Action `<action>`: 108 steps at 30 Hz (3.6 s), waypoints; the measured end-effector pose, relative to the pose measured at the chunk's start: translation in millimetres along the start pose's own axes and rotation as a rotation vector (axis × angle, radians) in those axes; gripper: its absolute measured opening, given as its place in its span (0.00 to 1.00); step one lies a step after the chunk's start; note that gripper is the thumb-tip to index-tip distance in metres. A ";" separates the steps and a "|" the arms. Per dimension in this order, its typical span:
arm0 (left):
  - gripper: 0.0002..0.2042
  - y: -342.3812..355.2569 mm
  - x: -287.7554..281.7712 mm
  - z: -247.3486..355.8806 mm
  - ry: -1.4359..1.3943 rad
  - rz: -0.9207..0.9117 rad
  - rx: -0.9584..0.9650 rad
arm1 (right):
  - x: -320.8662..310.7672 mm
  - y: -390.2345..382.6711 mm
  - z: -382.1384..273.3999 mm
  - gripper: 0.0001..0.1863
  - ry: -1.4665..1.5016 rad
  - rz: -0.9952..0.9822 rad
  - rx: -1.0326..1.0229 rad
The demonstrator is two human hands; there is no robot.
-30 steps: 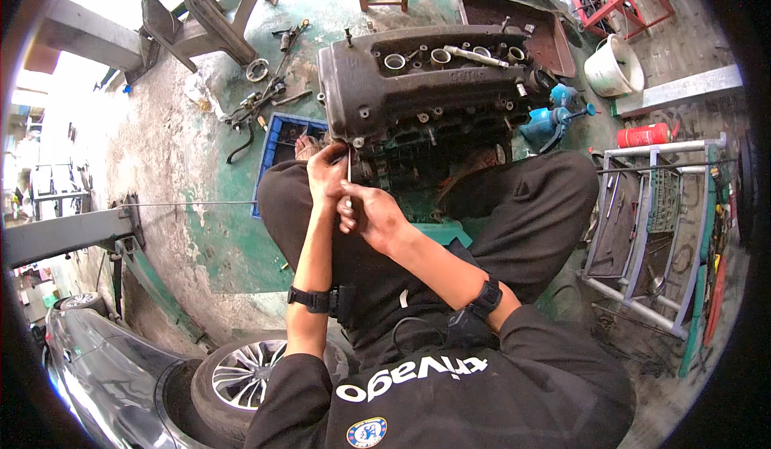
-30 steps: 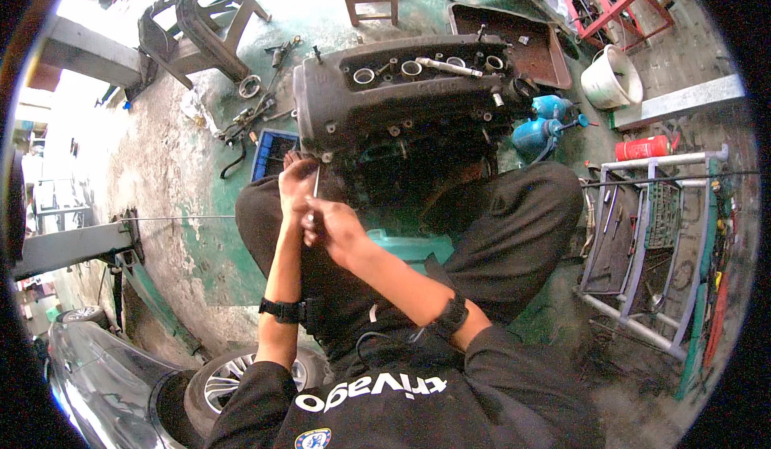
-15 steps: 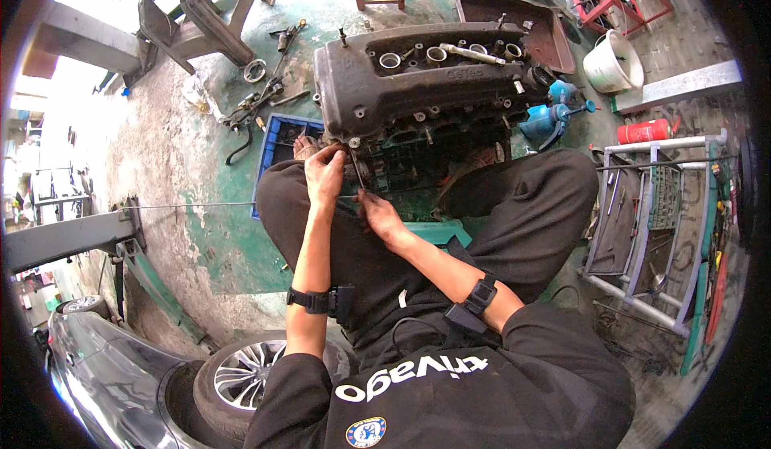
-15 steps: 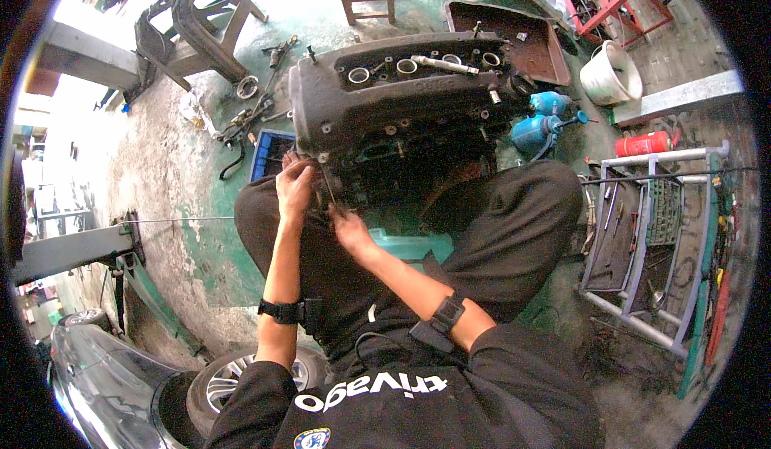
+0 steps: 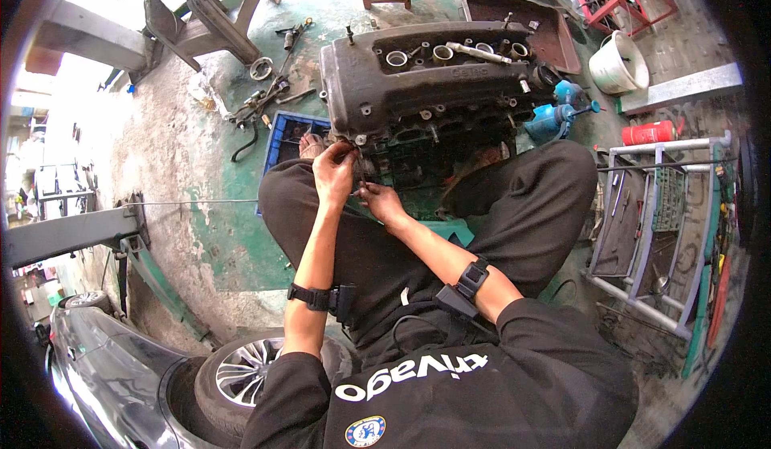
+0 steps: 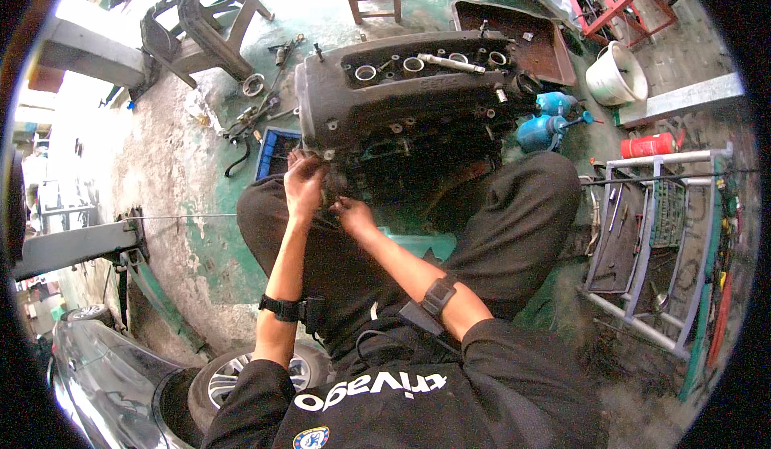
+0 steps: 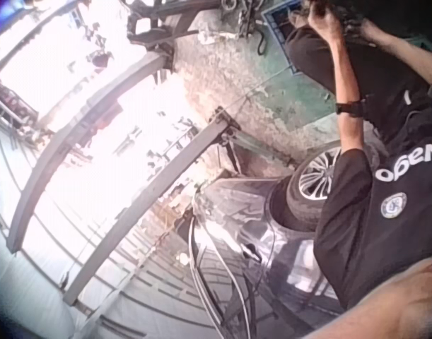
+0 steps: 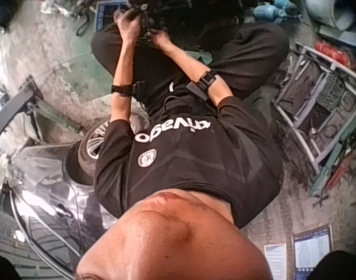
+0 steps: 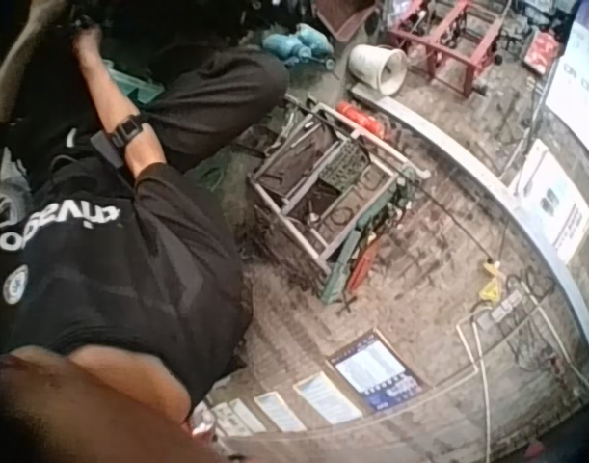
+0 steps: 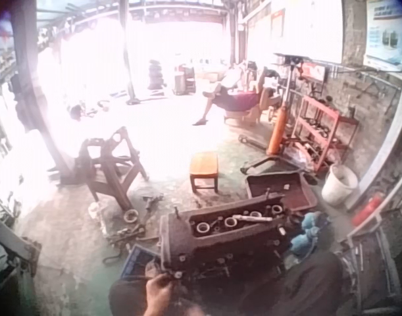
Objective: The person sits on the floor and uses a wrench to loosen and remove bolts from a car engine block. They repeatedly position the wrench, turn it, and remove bolts by hand, placing them aside.
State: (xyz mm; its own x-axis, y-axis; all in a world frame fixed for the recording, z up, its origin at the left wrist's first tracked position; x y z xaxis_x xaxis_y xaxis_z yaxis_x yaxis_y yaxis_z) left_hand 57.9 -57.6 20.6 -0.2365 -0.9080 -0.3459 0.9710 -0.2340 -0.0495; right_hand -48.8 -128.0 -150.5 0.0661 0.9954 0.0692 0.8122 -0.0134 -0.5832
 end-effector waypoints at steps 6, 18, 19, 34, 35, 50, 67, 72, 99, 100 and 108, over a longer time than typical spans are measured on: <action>0.06 -0.8 0.4 4.3 0.119 -0.016 0.015 | 12.1 -5.6 2.6 0.16 0.388 -0.088 -0.036; 0.10 -2.6 -2.1 7.7 0.105 0.005 -0.029 | 6.0 -12.4 -4.6 0.12 0.523 -0.017 0.117; 0.10 -2.6 -2.1 8.3 0.120 0.011 -0.020 | 5.4 -12.3 -4.7 0.11 0.534 0.001 0.131; 0.11 0.1 2.1 12.4 0.262 -0.088 0.114 | 11.8 -35.7 -26.0 0.05 0.637 -0.136 0.118; 0.12 0.0 2.4 12.8 0.257 -0.103 0.117 | 11.1 -40.8 -31.6 0.06 0.595 -0.159 0.112; 0.17 2.0 7.7 -26.8 -0.312 -0.277 -0.114 | 44.6 -78.9 -191.0 0.21 0.787 -0.470 0.066; 0.15 6.0 7.6 -10.1 0.049 -0.319 0.034 | 62.4 -86.6 -150.1 0.10 0.910 -0.444 0.201; 0.15 -4.4 -4.4 0.6 -0.252 -0.231 0.095 | 76.9 -89.0 -156.2 0.11 0.963 -0.472 0.229; 0.14 2.5 8.8 -16.7 -0.128 -0.173 -0.158 | 15.7 -47.6 -5.3 0.09 0.345 -0.156 0.214; 0.13 2.6 8.6 -17.5 -0.143 -0.165 -0.153 | 14.1 -40.7 -1.0 0.09 0.311 -0.140 0.177; 0.10 2.8 5.8 -10.9 0.022 -0.135 -0.039 | -14.6 -1.7 36.2 0.12 0.100 0.013 0.081</action>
State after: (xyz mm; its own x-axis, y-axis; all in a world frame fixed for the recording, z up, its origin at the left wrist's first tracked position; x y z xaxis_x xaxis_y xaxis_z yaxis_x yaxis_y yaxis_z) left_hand 59.6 -59.7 8.2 -0.3651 -0.8612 -0.3537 0.9310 -0.3397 -0.1338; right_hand -72.1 -139.1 -179.9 0.1367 0.9808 0.1392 0.7614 -0.0141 -0.6481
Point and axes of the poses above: each hand's wrist, its own y-axis towards the middle knuckle, its own x-axis out of the palm, z = x × y, the point moved 10 cm from there along y, towards the middle knuckle, and after that the axes turned 6 degrees about -z, right-handed, at the moved point
